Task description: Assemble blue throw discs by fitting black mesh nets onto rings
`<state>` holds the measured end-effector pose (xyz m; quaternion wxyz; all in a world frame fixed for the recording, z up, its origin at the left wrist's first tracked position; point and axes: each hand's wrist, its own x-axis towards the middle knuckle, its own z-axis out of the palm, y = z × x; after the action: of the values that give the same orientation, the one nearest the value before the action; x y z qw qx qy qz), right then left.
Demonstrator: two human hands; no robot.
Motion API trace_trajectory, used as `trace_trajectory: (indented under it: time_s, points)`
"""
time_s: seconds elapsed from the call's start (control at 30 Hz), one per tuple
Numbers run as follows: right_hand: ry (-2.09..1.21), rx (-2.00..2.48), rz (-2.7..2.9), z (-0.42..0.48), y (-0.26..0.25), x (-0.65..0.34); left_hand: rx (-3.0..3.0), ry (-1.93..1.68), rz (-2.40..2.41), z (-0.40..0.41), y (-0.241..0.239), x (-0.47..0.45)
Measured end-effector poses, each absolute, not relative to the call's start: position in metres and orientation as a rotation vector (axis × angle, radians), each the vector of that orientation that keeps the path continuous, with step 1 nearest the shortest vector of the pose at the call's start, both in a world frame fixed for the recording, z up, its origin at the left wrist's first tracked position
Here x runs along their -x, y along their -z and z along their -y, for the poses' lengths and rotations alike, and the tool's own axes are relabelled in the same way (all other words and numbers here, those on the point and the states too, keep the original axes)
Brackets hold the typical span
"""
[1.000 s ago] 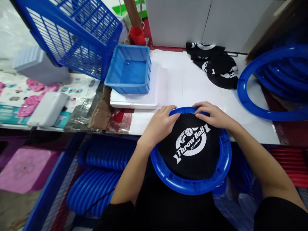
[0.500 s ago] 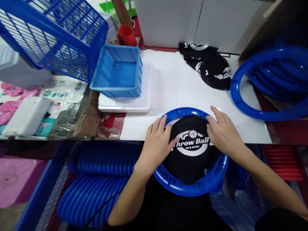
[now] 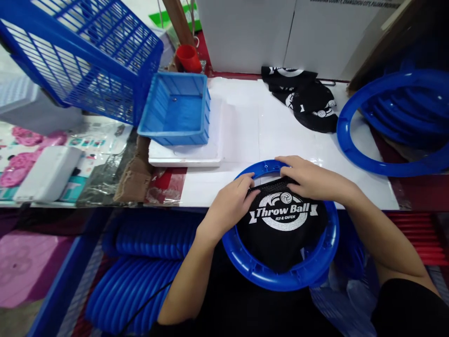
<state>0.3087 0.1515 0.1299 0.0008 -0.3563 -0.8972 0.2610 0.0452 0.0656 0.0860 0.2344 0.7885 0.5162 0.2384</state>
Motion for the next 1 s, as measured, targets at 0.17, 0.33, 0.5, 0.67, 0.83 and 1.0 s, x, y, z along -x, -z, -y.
trace_trajectory:
  time_s: [0.17, 0.33, 0.5, 0.67, 0.83, 1.0]
  points:
    - [-0.984, 1.145, 2.629, -0.162, -0.130, -0.316, -2.084, -0.847, -1.334, -0.073, -0.092, -0.041]
    - [-1.134, 1.062, 2.512, -0.168, -0.122, -0.324, -1.969, -0.888, -1.395, -0.078, -0.097, -0.041]
    - [-1.134, 1.002, 2.369, -0.169, -0.109, -0.327, -1.902, -0.881, -1.404, -0.082, -0.101, -0.039]
    - [-1.220, 0.967, 2.256, -0.169, -0.097, -0.329, -1.974, -0.837, -1.441, -0.074, -0.105, -0.036]
    - [-1.283, 0.969, 2.203, -0.169, -0.092, -0.330, -1.924, -0.802, -1.491, -0.074, -0.106, -0.029]
    - [-1.288, 0.972, 2.185, -0.170, -0.089, -0.330, -1.814, -0.695, -1.464, -0.086, -0.110, -0.018]
